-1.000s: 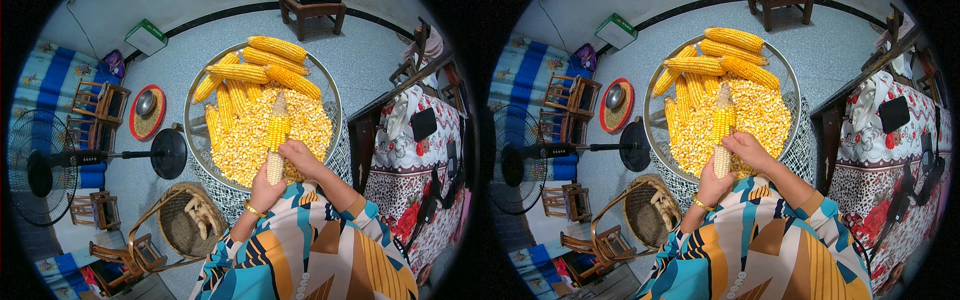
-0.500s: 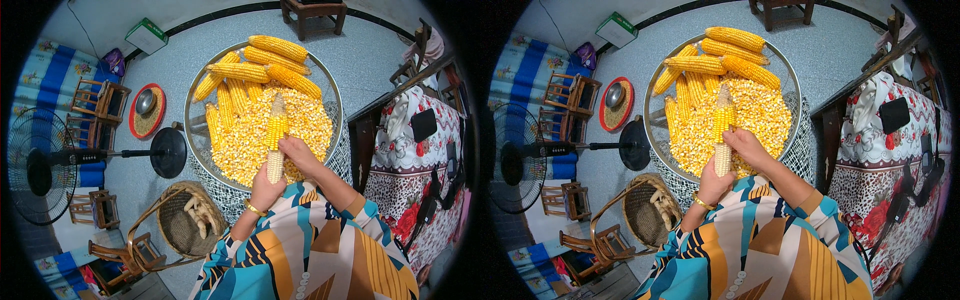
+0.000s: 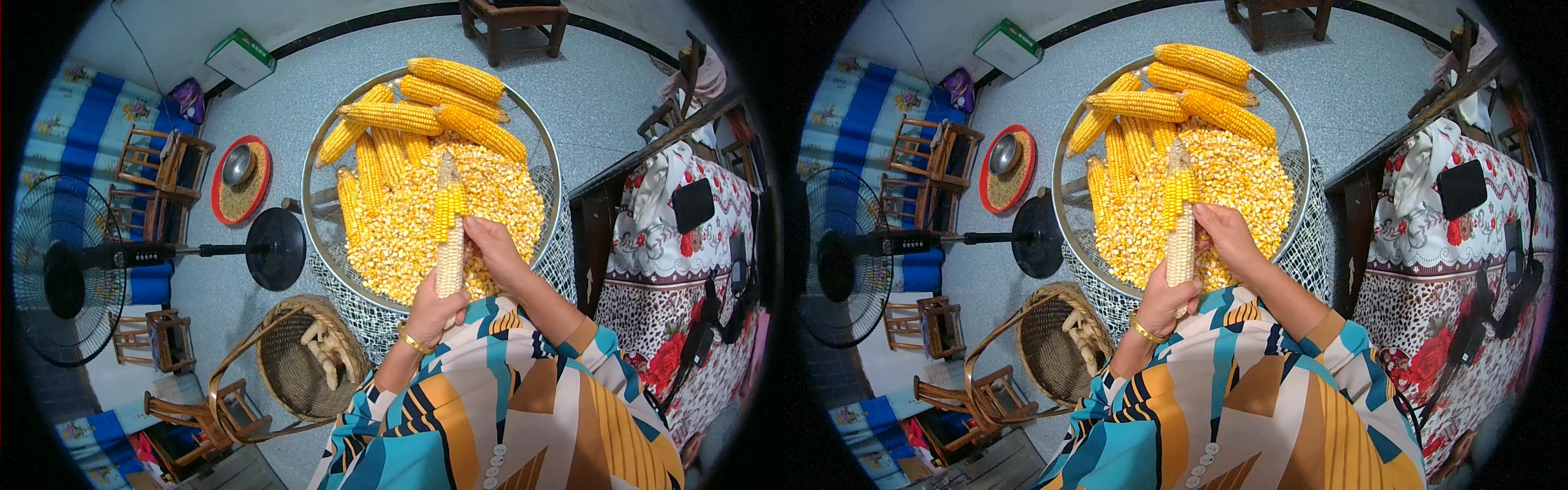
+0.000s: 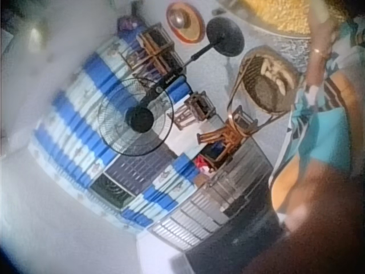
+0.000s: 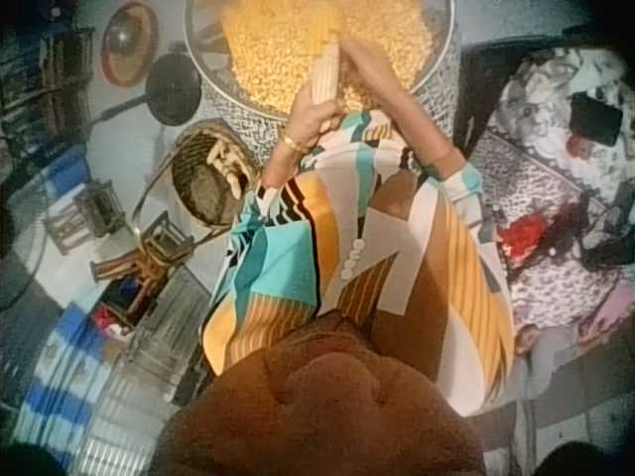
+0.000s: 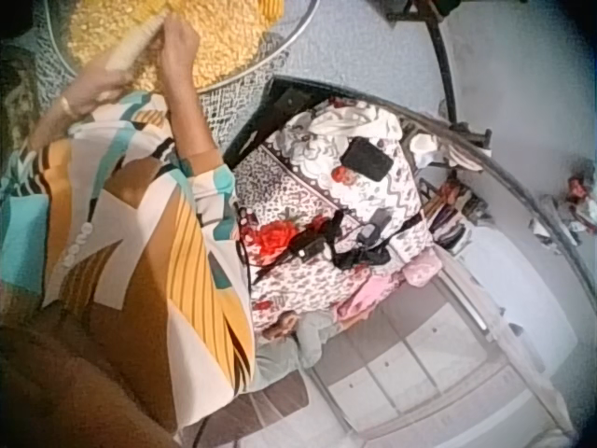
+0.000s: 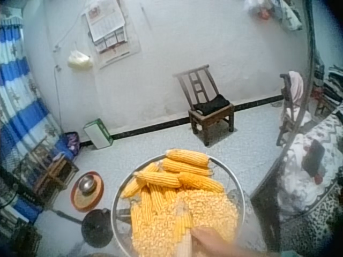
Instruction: The person shells corn by hand, removing kernels from a corn cob over a tray filled with corn.
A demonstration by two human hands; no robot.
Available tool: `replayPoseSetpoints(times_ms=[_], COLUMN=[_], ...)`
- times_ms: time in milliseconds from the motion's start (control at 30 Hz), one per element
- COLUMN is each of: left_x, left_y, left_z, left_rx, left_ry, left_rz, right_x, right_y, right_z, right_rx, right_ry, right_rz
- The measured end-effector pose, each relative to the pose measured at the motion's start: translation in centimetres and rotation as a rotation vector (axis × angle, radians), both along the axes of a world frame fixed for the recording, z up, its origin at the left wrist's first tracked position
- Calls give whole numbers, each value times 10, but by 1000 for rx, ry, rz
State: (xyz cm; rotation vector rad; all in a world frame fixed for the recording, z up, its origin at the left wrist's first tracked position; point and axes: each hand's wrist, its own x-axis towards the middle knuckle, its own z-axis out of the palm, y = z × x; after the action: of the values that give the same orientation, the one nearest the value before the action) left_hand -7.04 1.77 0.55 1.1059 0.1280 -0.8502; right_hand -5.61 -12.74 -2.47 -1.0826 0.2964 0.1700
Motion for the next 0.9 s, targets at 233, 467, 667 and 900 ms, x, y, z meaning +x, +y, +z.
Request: replayPoseSetpoints(times_ms=[233,467,667,900], left_x=[-4,-4,-5,-3], left_y=[-3,-1,0,0], left_z=[-10,-22,-15,-8], left_rx=[241,444,392,115], left_ry=[-165,-396,-327,-76], left_rz=[102,68,-41,-15], right_x=[-1,4,1,-4], right_y=[-6,2,-7,-10], right_z=[-8,7,-5,-6], right_rx=[-104,-87,-253,-157], right_ry=[1,-174,-95,-159], right_rz=[-75,-75,106,145])
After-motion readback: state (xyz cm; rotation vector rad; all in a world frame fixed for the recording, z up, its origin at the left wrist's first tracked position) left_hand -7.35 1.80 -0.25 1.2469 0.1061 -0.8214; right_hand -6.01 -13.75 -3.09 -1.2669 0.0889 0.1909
